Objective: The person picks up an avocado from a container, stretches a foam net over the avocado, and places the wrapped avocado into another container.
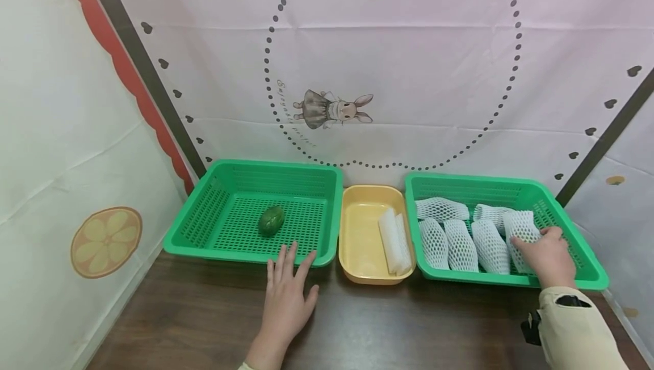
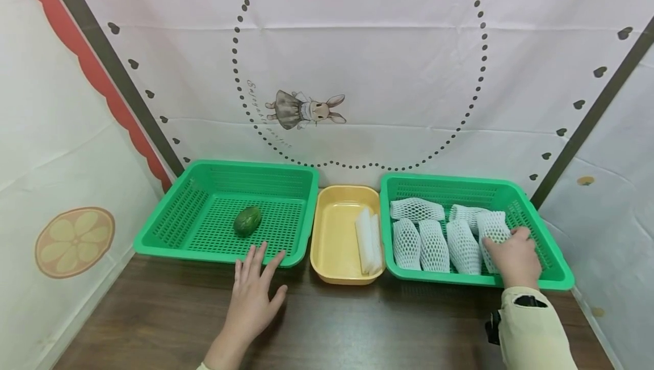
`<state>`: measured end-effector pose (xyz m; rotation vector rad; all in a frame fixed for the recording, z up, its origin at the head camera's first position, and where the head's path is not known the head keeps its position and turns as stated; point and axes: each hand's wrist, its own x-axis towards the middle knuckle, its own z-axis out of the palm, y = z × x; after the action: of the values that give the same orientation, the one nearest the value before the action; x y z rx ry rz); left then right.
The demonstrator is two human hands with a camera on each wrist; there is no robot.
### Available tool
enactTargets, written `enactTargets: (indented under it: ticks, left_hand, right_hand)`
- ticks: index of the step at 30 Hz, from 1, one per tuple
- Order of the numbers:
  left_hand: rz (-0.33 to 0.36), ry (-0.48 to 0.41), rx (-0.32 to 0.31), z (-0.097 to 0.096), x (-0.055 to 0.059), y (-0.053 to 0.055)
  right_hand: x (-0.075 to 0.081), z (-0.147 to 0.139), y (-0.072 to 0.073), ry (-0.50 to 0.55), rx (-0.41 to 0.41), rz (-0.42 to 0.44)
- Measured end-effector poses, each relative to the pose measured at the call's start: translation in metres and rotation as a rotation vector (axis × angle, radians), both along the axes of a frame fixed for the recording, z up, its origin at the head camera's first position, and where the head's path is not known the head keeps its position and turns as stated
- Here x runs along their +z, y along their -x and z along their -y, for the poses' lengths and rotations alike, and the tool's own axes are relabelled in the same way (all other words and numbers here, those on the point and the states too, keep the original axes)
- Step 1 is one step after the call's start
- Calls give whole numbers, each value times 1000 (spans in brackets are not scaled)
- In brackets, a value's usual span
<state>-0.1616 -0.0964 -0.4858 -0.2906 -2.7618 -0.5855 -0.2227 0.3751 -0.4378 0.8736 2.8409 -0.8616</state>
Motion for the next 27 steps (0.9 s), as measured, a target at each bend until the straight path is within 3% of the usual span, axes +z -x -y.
enactTargets:
  ticks: [5, 8, 19, 27]
  left_hand:
    - [-2, -3, -1, 0, 0, 0]
    - [-5, -2, 1, 0, 0, 0]
    - [-9, 3, -3, 0, 0, -2]
    - [-3, 2, 1, -1, 0, 0]
  right_hand:
    - [-1, 1, 0, -28, -37, -32]
    - [-3, 1, 1, -47, -30, -6]
    - [-3, 0, 6, -62, 104, 217]
    - [-4, -1, 9, -104, 192, 268]
